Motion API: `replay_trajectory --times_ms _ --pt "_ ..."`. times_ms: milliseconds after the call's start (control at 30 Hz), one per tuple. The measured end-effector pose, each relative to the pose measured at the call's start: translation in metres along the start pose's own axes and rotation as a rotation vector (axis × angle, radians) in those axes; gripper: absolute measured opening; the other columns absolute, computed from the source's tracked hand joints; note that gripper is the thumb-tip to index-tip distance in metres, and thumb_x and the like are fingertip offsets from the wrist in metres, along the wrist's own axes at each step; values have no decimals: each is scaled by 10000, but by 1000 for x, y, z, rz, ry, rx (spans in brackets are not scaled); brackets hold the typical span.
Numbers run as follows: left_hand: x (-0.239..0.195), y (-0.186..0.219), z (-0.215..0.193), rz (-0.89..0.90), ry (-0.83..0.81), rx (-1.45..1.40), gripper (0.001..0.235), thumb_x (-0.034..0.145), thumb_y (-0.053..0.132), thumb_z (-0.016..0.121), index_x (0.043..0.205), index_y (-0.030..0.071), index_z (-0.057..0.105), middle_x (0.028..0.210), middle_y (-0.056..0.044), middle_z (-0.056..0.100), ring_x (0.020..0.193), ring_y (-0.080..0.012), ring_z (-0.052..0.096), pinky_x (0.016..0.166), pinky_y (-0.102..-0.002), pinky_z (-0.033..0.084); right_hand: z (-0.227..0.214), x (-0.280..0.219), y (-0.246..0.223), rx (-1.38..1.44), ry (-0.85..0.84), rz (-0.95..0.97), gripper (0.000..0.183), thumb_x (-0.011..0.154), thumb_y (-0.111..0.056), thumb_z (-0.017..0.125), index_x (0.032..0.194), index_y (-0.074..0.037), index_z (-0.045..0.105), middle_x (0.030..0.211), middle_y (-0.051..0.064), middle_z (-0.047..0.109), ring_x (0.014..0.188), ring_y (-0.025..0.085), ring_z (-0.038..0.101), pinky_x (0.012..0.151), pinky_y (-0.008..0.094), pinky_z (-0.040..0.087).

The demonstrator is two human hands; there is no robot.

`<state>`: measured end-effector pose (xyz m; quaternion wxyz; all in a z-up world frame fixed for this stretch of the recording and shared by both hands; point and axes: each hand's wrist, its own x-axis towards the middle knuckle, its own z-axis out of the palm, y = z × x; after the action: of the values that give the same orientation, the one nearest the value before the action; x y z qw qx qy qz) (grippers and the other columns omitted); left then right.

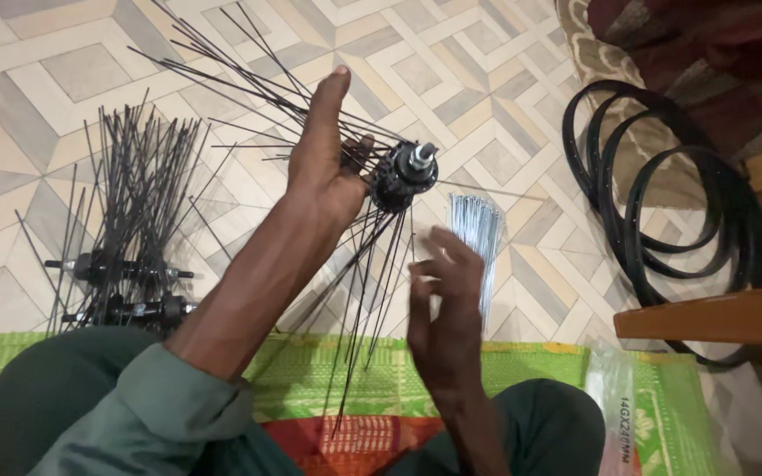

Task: The person sits on a mat and inserts metal spokes into a bicycle hub, bending the ends to secure them. They then gather the spokes into a bundle and continue inserting more spokes into the hub.

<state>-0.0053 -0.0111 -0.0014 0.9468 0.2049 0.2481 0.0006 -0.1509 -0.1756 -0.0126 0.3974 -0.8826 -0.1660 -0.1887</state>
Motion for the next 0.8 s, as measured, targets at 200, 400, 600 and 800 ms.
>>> replay_trajectory --times_ms 200,400,600,800 --pt "-3 12 1 41 -21 6 765 652 381 905 1351 188 661 1385 -62 484 1031 -270 519 878 -507 595 -5 -19 -1 -149 -90 -405 225 942 -21 684 1156 -91 690 1301 173 630 1182 293 643 956 370 580" --pt "-4 21 -1 13 26 77 772 615 347 910 1314 154 645 1321 -78 503 964 -238 522 873 -505 602 -29 7 -22 435 431 15 115 1125 -9 554 1217 23 617 1162 163 704 1017 192 682 925 343 612" --pt "-7 -3 7 -47 -111 164 806 594 347 952 1303 71 685 1308 -121 556 898 -228 520 812 -468 601 -64 81 -36 237 243 -98 180 1121 -63 626 1282 13 603 1048 151 724 900 189 716 794 315 597" --pt "-12 -4 12 -123 -26 25 803 608 344 924 1334 135 653 1291 -165 453 928 -246 495 799 -570 601 -49 82 -42 -14 43 -43 301 1035 -91 667 1315 -4 601 1163 135 732 928 169 736 755 294 609"
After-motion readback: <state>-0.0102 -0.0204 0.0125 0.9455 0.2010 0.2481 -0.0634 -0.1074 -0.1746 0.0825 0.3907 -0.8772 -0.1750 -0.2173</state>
